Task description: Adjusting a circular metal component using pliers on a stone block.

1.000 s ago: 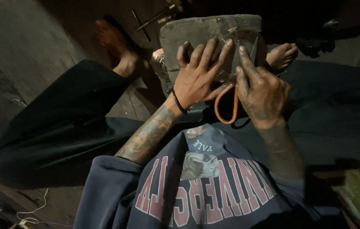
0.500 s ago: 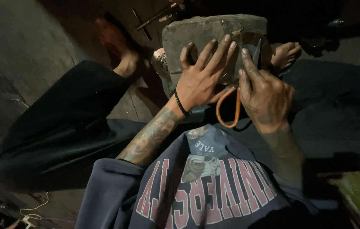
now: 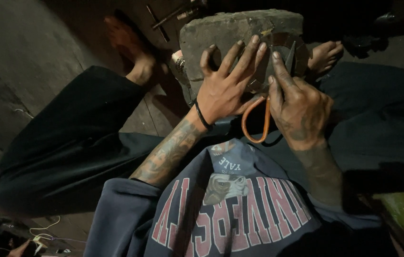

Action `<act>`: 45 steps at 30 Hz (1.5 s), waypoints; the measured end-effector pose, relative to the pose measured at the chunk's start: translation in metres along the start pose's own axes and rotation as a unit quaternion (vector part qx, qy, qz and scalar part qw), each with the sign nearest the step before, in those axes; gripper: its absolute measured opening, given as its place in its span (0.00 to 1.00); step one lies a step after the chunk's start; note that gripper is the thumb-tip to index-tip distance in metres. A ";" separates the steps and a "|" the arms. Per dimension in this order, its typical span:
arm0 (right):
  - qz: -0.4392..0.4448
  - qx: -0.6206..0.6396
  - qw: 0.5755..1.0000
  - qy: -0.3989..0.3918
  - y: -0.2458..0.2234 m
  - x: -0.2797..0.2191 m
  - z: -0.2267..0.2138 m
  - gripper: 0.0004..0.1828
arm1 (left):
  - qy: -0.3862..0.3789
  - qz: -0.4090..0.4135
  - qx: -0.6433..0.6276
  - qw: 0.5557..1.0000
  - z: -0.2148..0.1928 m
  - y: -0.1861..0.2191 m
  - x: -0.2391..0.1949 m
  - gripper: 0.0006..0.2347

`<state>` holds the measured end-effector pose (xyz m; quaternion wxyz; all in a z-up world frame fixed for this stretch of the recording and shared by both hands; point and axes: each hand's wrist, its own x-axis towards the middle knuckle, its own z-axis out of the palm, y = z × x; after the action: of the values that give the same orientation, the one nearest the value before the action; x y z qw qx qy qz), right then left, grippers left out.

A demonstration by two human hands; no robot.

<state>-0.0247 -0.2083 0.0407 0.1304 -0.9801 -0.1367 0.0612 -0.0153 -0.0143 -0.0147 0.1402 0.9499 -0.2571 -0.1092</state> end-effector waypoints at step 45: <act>0.032 0.003 0.998 -0.049 -0.006 0.005 -0.008 0.24 | -0.008 0.000 0.005 1.000 -0.001 -0.001 0.001 0.35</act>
<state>-0.0206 -0.2032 0.0492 0.1242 -0.9795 -0.1109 0.1134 -0.0142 -0.0142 -0.0145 0.1336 0.9495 -0.2591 -0.1156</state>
